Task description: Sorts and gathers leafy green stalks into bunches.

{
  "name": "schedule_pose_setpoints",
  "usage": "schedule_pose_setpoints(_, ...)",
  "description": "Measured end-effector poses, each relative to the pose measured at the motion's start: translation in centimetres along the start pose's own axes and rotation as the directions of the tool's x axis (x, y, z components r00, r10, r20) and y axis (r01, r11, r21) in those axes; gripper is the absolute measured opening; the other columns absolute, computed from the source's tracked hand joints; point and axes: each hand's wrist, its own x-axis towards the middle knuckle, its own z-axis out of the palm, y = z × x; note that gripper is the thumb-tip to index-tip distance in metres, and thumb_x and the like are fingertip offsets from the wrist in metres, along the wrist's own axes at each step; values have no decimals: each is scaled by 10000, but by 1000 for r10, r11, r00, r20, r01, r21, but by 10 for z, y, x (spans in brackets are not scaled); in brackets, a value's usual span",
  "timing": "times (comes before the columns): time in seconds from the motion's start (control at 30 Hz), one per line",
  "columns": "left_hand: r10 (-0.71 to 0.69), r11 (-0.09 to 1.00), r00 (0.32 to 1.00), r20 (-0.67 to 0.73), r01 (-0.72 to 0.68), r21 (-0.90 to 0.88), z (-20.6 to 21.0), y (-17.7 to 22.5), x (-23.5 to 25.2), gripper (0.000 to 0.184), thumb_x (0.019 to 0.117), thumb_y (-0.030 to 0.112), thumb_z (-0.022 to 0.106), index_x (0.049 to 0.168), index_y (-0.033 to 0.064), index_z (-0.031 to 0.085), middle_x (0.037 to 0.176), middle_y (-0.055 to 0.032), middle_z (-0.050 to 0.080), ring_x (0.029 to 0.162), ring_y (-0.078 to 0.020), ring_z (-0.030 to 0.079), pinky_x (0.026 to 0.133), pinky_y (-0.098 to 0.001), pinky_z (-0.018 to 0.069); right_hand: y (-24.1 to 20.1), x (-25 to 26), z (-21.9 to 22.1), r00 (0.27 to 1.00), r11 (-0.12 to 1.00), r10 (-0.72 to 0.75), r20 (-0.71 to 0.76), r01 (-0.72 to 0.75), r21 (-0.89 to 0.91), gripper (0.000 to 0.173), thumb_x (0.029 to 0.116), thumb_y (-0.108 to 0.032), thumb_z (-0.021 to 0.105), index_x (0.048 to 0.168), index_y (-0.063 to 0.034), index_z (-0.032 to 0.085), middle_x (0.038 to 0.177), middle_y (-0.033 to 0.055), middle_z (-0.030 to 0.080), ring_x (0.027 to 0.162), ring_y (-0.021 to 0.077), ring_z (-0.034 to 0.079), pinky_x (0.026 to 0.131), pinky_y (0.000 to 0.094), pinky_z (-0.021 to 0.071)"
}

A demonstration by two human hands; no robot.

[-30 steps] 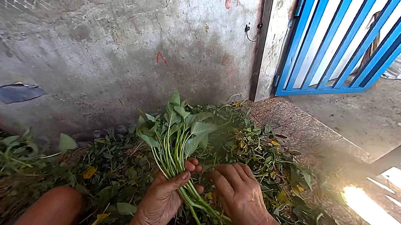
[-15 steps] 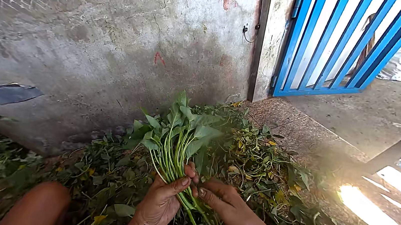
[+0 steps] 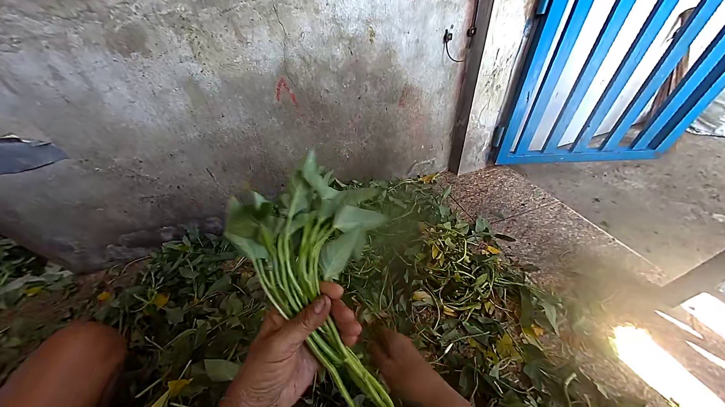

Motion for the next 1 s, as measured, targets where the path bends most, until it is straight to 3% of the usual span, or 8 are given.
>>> schedule_pose_setpoints(0.1,88,990,958,-272,-53,134,-5,10,2,161,1012,33,582,1140,-17,665,909,-244,722,803,-308,756,769,-424,651,53,34,-5,885,830,409,-224,-462,-313,455,1035,-244,512,1397,32,540,1393,312,559,1296,482,555,1009,657,482)
schedule_pose_setpoints(0.2,136,953,776,-615,68,296,-6,7,10,154,1013,-50,545,1133,-78,638,870,-233,718,738,-297,740,687,-393,646,102,52,-6,799,730,467,-378,-590,-344,634,942,-130,632,1504,69,417,1565,333,356,1448,514,355,1086,680,391)
schedule_pose_setpoints(0.37,122,948,713,-691,123,294,-5,5,14,148,1009,-56,551,1138,-85,618,869,-228,723,735,-297,746,665,-389,649,134,95,26,834,764,509,-212,-551,-335,458,1016,-361,546,1317,-26,628,1362,232,621,1236,406,626,973,613,519)
schedule_pose_setpoints(0.47,130,931,737,-663,139,337,-4,4,15,151,1012,-62,539,1141,-84,615,879,-227,723,755,-304,747,688,-401,651,158,121,57,829,769,548,-112,-552,-321,690,971,-460,633,1484,-28,467,1467,247,522,1241,417,617,995,596,522)
schedule_pose_setpoints(0.67,107,935,748,-655,148,322,-4,0,20,141,1008,-67,544,1127,-88,615,874,-228,722,749,-301,746,683,-396,651,164,117,56,811,803,557,-180,-581,-133,388,1039,-229,483,1382,-95,606,1387,200,617,1276,364,610,1043,561,498)
schedule_pose_setpoints(0.83,108,931,745,-658,156,330,-2,-5,23,125,1001,-72,552,1097,-99,627,842,-229,713,712,-292,733,664,-381,645,170,70,28,881,940,324,-346,-259,222,396,1060,-174,401,1337,-22,640,1317,223,647,1250,349,609,1081,530,455)
schedule_pose_setpoints(0.93,104,932,734,-671,164,324,0,-8,23,107,996,-68,569,1075,-95,634,828,-219,710,693,-276,729,645,-368,642,182,53,11,934,913,351,-66,-326,245,345,1066,-242,516,1223,10,691,1163,212,690,1066,312,660,956,511,505)
schedule_pose_setpoints(1.0,96,933,726,-680,173,316,1,-8,24,103,994,-59,579,1071,-94,637,826,-215,710,686,-271,727,632,-361,639,167,36,1,958,855,271,-91,-197,479,258,1055,-220,557,1137,-19,697,995,105,688,819,172,630,730,361,522)
